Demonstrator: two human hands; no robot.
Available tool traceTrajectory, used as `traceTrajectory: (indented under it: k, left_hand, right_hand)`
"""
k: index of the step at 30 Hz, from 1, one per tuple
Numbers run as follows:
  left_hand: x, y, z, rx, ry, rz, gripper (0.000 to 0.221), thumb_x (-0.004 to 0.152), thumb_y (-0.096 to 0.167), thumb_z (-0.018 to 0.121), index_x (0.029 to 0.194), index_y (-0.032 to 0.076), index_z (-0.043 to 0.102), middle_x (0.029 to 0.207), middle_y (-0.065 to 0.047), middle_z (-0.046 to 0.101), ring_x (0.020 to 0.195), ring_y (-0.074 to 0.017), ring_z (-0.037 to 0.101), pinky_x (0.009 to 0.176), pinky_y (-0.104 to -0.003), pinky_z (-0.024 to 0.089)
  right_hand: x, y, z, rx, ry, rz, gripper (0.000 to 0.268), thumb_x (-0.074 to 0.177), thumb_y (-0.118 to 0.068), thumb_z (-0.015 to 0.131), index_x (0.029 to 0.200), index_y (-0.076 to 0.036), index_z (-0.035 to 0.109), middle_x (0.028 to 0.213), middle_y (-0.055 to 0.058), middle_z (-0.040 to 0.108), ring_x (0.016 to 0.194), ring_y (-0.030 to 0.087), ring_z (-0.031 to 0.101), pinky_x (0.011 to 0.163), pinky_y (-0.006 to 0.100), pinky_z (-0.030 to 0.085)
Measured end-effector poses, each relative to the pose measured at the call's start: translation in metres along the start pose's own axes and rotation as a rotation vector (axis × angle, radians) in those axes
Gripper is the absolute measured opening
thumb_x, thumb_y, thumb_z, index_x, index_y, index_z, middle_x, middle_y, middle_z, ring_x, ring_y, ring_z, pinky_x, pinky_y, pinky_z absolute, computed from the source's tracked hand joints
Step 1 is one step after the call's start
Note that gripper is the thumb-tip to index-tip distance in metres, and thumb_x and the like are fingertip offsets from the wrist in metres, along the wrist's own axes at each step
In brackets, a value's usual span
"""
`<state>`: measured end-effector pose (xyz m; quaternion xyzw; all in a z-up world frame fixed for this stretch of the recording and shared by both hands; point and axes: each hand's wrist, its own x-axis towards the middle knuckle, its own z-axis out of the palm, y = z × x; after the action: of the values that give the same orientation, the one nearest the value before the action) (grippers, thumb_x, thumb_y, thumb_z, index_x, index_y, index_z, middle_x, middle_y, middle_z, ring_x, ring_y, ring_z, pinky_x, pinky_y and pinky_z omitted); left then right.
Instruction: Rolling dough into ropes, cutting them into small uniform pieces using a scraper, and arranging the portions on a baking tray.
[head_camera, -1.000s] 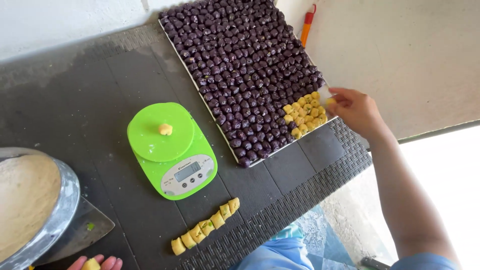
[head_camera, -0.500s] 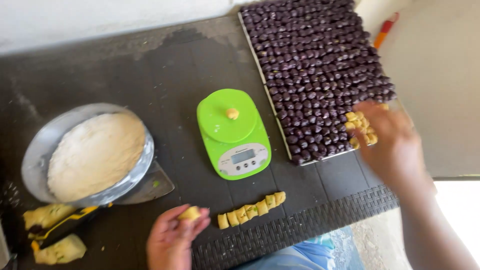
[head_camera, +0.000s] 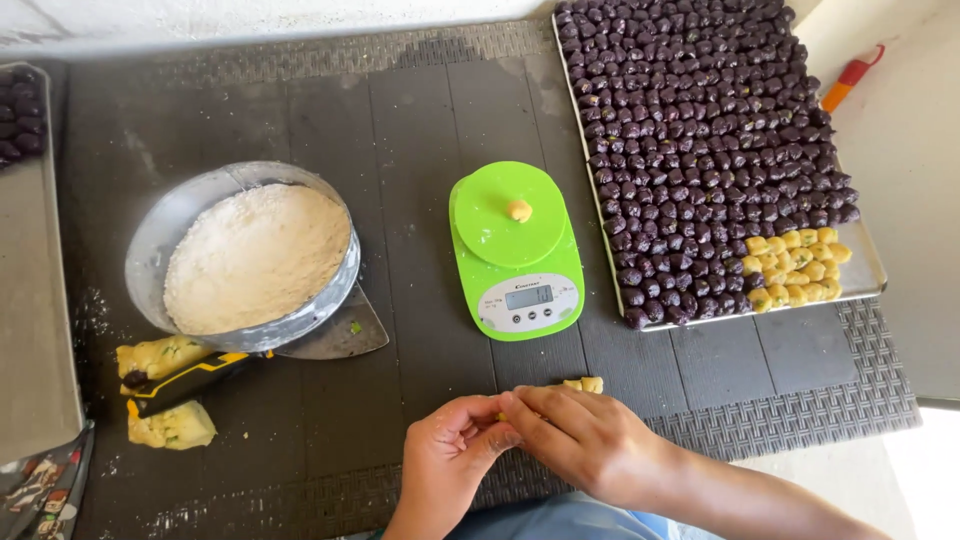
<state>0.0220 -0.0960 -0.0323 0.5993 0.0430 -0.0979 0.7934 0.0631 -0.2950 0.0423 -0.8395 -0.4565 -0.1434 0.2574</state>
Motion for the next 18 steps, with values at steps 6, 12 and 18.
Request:
traceTrajectory:
  k: [6,12,18]
  left_hand:
    - [0.005,0.013,0.002,-0.161,-0.089,-0.131,0.023,0.088,0.011,0.082,0.105,-0.003,0.08,0.095,-0.02,0.084,0.073,-0.0261,0.08,0.071,-0.037,0.071]
    - [0.007,0.02,-0.015,-0.185,-0.012,0.017,0.016,0.092,0.002,0.076,0.107,-0.003,0.076,0.1,-0.02,0.077,0.082,-0.0257,0.077,0.077,-0.039,0.071]
    - [-0.008,0.018,-0.059,0.0,0.205,-0.101,0.027,0.093,0.006,0.07,0.118,-0.001,0.077,0.109,-0.019,0.081,0.09,-0.0234,0.076,0.085,-0.038,0.067]
  right_hand:
    - [0.005,0.02,-0.011,0.6,0.003,0.191,0.029,0.095,-0.01,0.078,0.122,-0.002,0.071,0.105,0.014,0.077,0.086,0.024,0.079,0.075,0.031,0.067]
    - [-0.001,0.076,-0.016,0.911,-0.008,0.683,0.023,0.092,0.001,0.072,0.114,0.0,0.077,0.094,0.014,0.08,0.076,0.017,0.079,0.066,0.027,0.07]
    - [0.011,0.139,-0.024,0.569,-0.009,0.612,0.036,0.112,-0.031,0.045,0.102,-0.006,0.069,0.069,0.003,0.059,0.061,0.015,0.057,0.055,0.03,0.046]
